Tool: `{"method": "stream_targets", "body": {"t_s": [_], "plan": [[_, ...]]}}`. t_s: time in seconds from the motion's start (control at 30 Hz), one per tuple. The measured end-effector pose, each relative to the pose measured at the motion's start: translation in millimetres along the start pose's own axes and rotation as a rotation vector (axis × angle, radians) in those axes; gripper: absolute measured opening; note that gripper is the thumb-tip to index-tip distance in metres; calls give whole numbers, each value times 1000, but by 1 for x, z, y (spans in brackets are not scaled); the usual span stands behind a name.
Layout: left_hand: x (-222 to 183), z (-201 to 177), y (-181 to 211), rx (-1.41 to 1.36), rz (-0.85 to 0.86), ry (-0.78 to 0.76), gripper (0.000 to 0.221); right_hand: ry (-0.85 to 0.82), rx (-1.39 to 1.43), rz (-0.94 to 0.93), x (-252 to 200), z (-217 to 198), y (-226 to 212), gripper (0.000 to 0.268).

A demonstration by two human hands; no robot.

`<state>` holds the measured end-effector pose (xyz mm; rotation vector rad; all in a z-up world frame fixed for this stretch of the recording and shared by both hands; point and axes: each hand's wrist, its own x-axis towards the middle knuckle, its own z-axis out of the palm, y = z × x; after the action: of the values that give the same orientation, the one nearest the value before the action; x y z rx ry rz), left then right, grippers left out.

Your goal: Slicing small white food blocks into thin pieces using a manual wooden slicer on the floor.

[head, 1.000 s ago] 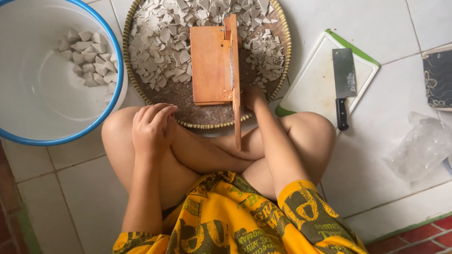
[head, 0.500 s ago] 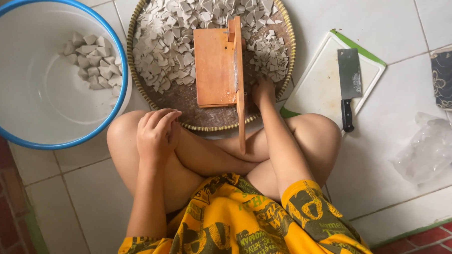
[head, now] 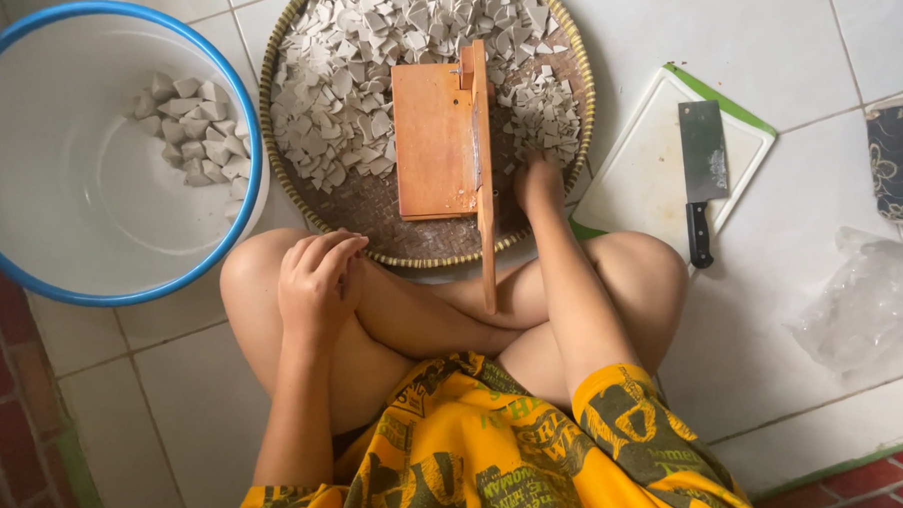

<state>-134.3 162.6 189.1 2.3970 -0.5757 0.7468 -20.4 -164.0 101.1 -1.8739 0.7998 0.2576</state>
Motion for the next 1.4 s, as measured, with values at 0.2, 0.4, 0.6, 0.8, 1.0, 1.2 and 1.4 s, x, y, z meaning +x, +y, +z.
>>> {"method": "stream_targets", "body": {"t_s": [0.2,0.4,0.6,0.8,1.0,1.2,1.4], "plan": [[11,-3,5,-15,-6,-21,26,-10,-799,-244,47,42,85,36],[3,-1,0,-21,-11,-18,24,117,-590,-388,18,17,35,32],[16,-5,7,-26,-23,-50,27,-104,-509,-437,68,68,109,36],[12,-5,6,-22,-11,-46,24,284,-516,-742,71,40,68,29],[14,0,1,-23,-30,-64,25,-4,-220,-840,50,72,70,31],[17,1,3,-12,-49,-83,24,8,-403,-828,109,49,70,49],[19,5,-1,-14,-39,-108,24,-156,-163,-689,81,72,44,50]]}}
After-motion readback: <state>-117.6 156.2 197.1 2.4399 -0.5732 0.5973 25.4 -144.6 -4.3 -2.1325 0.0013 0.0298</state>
